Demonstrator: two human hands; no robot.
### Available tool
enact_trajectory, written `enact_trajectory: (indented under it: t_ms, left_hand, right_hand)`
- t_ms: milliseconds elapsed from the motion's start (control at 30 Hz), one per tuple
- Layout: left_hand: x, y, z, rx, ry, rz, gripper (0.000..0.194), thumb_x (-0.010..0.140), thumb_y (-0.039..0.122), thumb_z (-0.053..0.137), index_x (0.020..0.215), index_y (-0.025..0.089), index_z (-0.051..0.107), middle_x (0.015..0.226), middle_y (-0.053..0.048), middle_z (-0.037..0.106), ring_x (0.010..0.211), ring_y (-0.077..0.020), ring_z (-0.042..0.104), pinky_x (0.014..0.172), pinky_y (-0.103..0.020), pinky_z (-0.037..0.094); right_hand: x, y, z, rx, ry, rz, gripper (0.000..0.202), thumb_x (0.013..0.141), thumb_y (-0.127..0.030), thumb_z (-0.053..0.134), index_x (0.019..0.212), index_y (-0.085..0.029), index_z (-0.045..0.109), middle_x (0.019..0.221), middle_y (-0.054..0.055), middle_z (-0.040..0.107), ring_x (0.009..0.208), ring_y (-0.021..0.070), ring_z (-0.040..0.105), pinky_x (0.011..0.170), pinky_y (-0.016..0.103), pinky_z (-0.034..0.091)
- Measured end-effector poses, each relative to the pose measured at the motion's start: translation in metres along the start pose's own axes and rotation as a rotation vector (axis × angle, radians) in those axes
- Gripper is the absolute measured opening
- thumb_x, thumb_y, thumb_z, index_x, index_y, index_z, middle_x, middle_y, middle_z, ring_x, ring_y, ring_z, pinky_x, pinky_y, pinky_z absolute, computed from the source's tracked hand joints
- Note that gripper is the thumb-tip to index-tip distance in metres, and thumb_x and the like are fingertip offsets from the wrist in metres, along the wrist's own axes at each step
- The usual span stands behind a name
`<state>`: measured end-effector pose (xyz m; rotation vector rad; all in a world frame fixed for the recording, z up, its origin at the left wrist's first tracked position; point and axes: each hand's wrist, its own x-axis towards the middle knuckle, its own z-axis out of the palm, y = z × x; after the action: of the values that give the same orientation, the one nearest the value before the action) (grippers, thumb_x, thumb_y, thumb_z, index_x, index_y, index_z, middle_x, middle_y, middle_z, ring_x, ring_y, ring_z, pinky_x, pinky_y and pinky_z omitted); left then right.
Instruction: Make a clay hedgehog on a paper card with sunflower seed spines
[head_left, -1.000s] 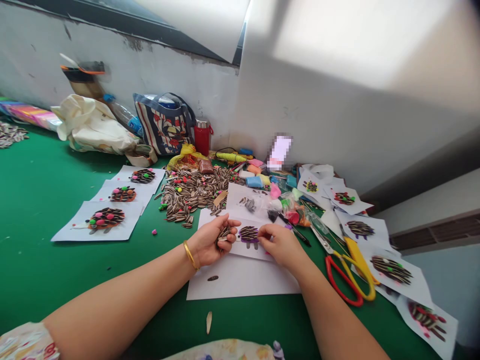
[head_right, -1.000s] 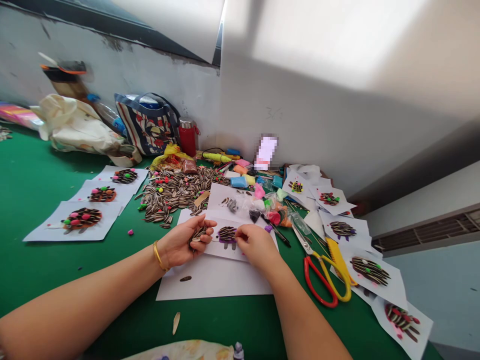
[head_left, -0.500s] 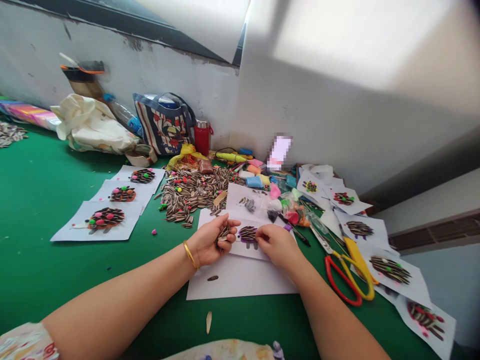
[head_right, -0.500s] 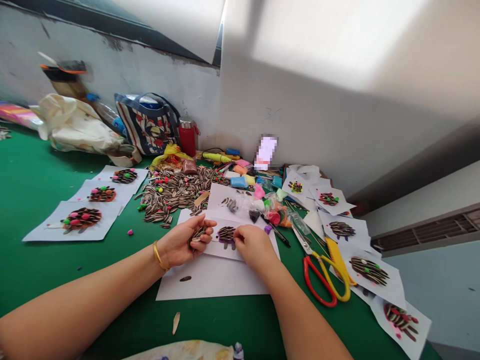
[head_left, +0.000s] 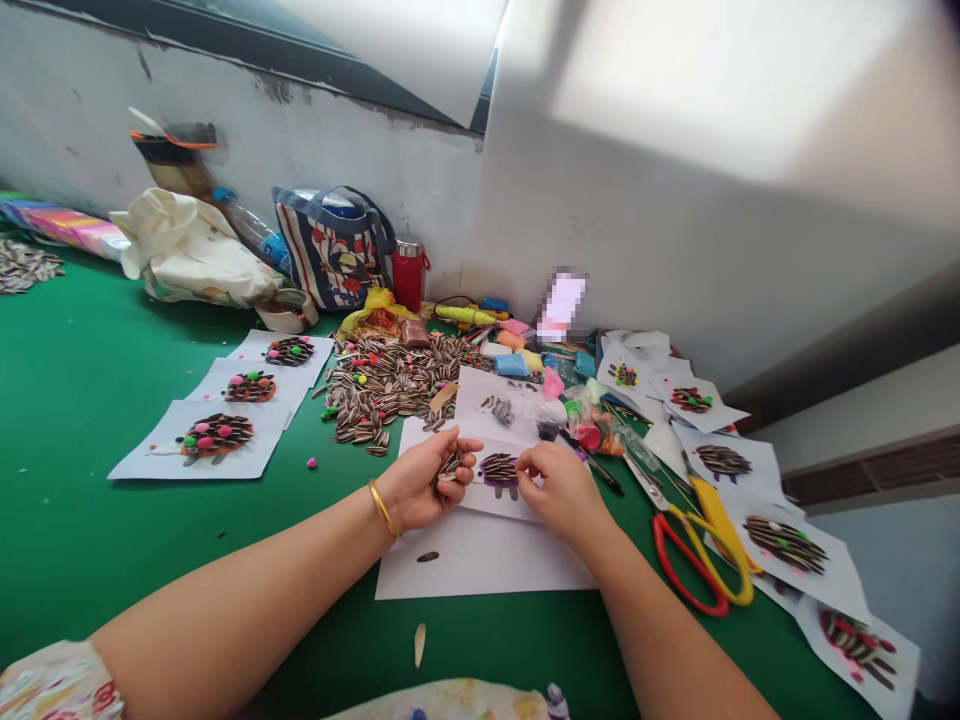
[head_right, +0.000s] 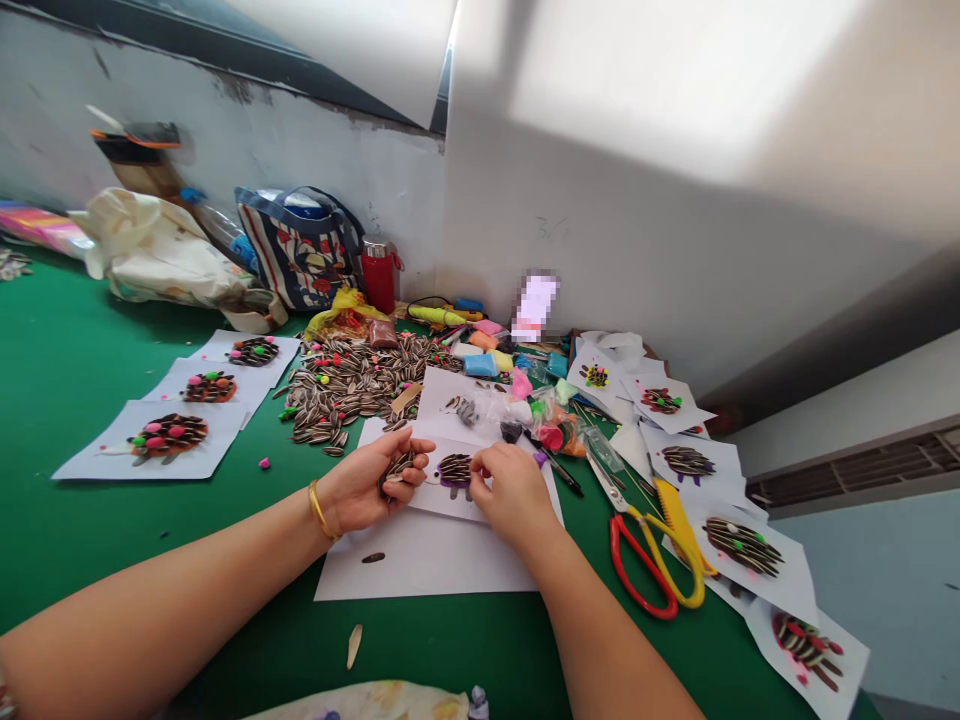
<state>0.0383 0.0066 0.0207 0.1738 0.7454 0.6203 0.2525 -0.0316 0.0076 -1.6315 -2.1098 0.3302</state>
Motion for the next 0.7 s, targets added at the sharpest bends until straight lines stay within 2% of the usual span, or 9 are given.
enact_trajectory:
  t_ms: [100, 167, 267, 333, 433, 533, 600, 633, 700]
  left_hand:
    - [0.001, 0.002, -0.001, -0.017, 0.0, 0.024, 0.026, 0.097, 0.033, 0.046, 0.092, 0.011, 0.059, 0.07, -0.001, 0.047, 0.047, -0.0045, 0.043, 0.032, -0.01, 0.028]
    - [0.001, 0.004, -0.001, -0.042, -0.006, 0.046, 0.026, 0.097, 0.032, 0.045, 0.092, 0.01, 0.059, 0.07, 0.0, 0.046, 0.047, -0.0045, 0.043, 0.032, -0.009, 0.027]
    - [0.002, 0.005, -0.001, -0.09, -0.028, 0.062, 0.027, 0.097, 0.033, 0.045, 0.093, 0.01, 0.058, 0.069, 0.0, 0.046, 0.047, -0.0047, 0.044, 0.032, -0.009, 0.027]
    - [0.003, 0.006, -0.001, -0.129, -0.043, 0.065, 0.027, 0.097, 0.034, 0.045, 0.093, 0.01, 0.058, 0.069, 0.0, 0.047, 0.048, -0.005, 0.045, 0.033, -0.01, 0.029]
    - [0.003, 0.005, 0.001, -0.185, -0.062, 0.073, 0.029, 0.098, 0.035, 0.044, 0.094, 0.01, 0.058, 0.071, -0.003, 0.052, 0.051, -0.0066, 0.051, 0.038, -0.012, 0.04]
    - [0.003, 0.002, 0.001, -0.184, -0.035, 0.111, 0.034, 0.098, 0.039, 0.043, 0.098, 0.009, 0.06, 0.083, -0.011, 0.062, 0.069, -0.0152, 0.065, 0.061, -0.026, 0.059]
    - [0.003, 0.001, 0.001, -0.183, -0.031, 0.134, 0.038, 0.098, 0.041, 0.042, 0.1, 0.008, 0.061, 0.093, -0.017, 0.066, 0.085, -0.0223, 0.069, 0.077, -0.036, 0.06]
    - [0.003, 0.0, 0.001, -0.185, -0.038, 0.14, 0.039, 0.098, 0.041, 0.042, 0.101, 0.007, 0.061, 0.098, -0.019, 0.066, 0.091, -0.0248, 0.069, 0.083, -0.038, 0.059]
    - [0.002, -0.001, 0.001, -0.188, -0.061, 0.139, 0.041, 0.098, 0.042, 0.042, 0.103, 0.006, 0.061, 0.104, -0.022, 0.066, 0.1, -0.0275, 0.068, 0.089, -0.04, 0.057]
  right_hand:
    - [-0.004, -0.013, -0.003, 0.12, -0.01, -0.057, 0.012, 0.078, -0.01, 0.055, 0.074, -0.02, 0.061, 0.075, 0.002, 0.06, 0.074, 0.0165, 0.054, 0.07, 0.028, 0.039]
    - [-0.009, -0.026, -0.004, 0.228, -0.079, -0.139, 0.013, 0.078, -0.009, 0.054, 0.074, -0.021, 0.06, 0.074, 0.001, 0.06, 0.073, 0.0159, 0.054, 0.071, 0.028, 0.041]
    - [-0.019, -0.047, 0.0, 0.349, -0.225, -0.332, 0.015, 0.074, -0.007, 0.055, 0.074, -0.021, 0.061, 0.074, 0.001, 0.063, 0.075, 0.0163, 0.056, 0.073, 0.028, 0.043]
    - [-0.026, -0.057, 0.006, 0.404, -0.396, -0.477, 0.013, 0.076, -0.009, 0.059, 0.077, -0.021, 0.063, 0.075, 0.0, 0.064, 0.075, 0.015, 0.057, 0.073, 0.026, 0.043]
    - [-0.032, -0.063, 0.011, 0.403, -0.561, -0.624, 0.005, 0.082, -0.02, 0.066, 0.077, -0.021, 0.067, 0.075, -0.001, 0.064, 0.074, 0.0136, 0.057, 0.074, 0.026, 0.044]
    - [-0.033, -0.061, 0.008, 0.319, -0.529, -0.574, 0.009, 0.075, -0.016, 0.072, 0.08, -0.022, 0.069, 0.09, 0.0, 0.066, 0.085, 0.0155, 0.058, 0.082, 0.029, 0.044]
    - [-0.032, -0.06, 0.003, 0.324, -0.49, -0.503, 0.025, 0.073, -0.007, 0.07, 0.091, -0.023, 0.069, 0.1, 0.001, 0.065, 0.094, 0.0163, 0.057, 0.086, 0.028, 0.044]
    - [-0.03, -0.059, 0.002, 0.342, -0.462, -0.468, 0.025, 0.074, -0.006, 0.069, 0.093, -0.023, 0.067, 0.1, 0.001, 0.065, 0.096, 0.0162, 0.057, 0.086, 0.027, 0.045]
    - [-0.027, -0.057, 0.002, 0.353, -0.33, -0.386, 0.012, 0.078, -0.013, 0.07, 0.085, -0.021, 0.064, 0.092, 0.002, 0.064, 0.091, 0.0169, 0.057, 0.082, 0.028, 0.046]
